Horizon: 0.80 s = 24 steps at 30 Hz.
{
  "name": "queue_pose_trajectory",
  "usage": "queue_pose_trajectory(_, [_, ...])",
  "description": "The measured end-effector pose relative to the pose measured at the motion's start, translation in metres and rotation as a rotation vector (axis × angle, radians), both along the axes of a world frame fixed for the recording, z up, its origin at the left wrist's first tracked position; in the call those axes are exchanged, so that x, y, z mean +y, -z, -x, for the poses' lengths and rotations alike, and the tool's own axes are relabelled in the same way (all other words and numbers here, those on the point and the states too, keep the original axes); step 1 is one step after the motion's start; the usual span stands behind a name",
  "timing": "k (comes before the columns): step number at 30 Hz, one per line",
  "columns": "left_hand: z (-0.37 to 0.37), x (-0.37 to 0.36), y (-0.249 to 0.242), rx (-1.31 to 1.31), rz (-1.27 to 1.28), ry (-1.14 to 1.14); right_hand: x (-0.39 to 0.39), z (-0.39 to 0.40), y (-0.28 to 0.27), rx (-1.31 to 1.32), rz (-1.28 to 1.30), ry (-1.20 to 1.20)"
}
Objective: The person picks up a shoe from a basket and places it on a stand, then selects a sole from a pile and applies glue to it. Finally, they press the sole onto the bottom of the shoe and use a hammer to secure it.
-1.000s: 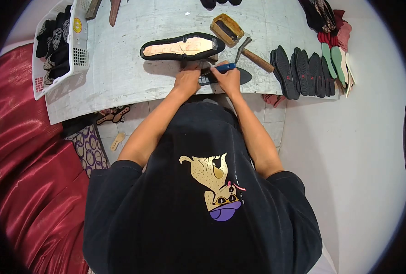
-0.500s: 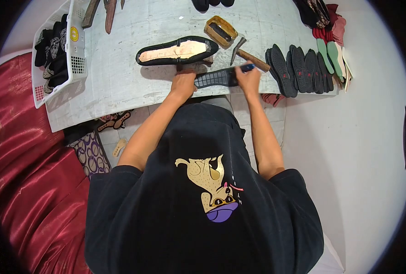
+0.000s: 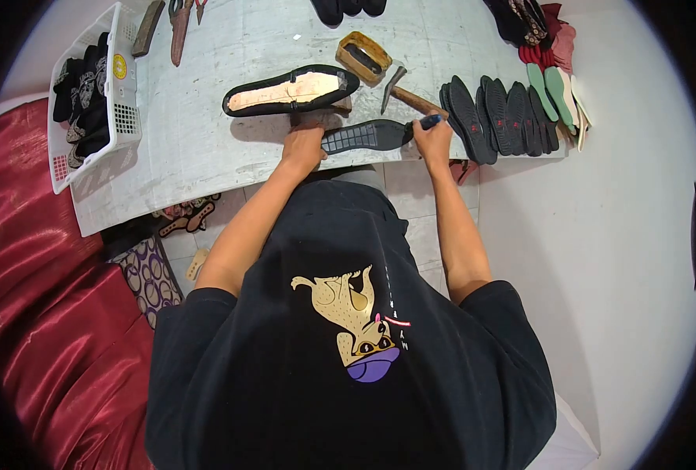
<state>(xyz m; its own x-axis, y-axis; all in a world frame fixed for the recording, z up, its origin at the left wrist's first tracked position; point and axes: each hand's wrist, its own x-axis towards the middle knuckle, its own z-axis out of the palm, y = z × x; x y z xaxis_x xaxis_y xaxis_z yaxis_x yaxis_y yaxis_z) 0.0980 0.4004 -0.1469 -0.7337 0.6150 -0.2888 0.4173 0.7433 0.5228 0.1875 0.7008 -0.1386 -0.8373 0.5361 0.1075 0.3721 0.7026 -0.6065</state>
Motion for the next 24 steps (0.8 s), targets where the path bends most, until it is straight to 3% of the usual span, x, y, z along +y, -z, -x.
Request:
queue_pose_trajectory(4, [0.001, -0.003, 0.001, 0.028, -0.047, -0.001, -0.038, 0.014, 0.019, 0.111, -0.082, -0.086])
queue_pose_trajectory(6, [0.0, -0.004, 0.005, 0.054, -0.079, 0.003, -0.059, 0.022, 0.019, 0.048, -0.075, -0.176])
queue_pose_trajectory(10, [0.0, -0.003, 0.006, 0.033, -0.069, 0.003, -0.056, 0.018, 0.008, -0.005, 0.073, -0.141])
queue_pose_trajectory(11, [0.0, -0.004, 0.004, 0.019, -0.067, 0.002, -0.039, 0.014, 0.015, -0.128, 0.083, -0.051])
queue_pose_trajectory(17, [0.0, -0.004, 0.005, -0.022, -0.054, -0.007, -0.01, -0.009, 0.006, 0.021, -0.009, 0.109])
queue_pose_trajectory(21, [0.0, -0.004, -0.001, 0.03, -0.041, 0.021, -0.059, -0.014, 0.005, 0.048, -0.036, 0.019])
queue_pose_trajectory(24, [0.0, -0.004, 0.003, 0.009, -0.042, 0.006, -0.074, -0.013, -0.006, -0.007, 0.08, -0.056])
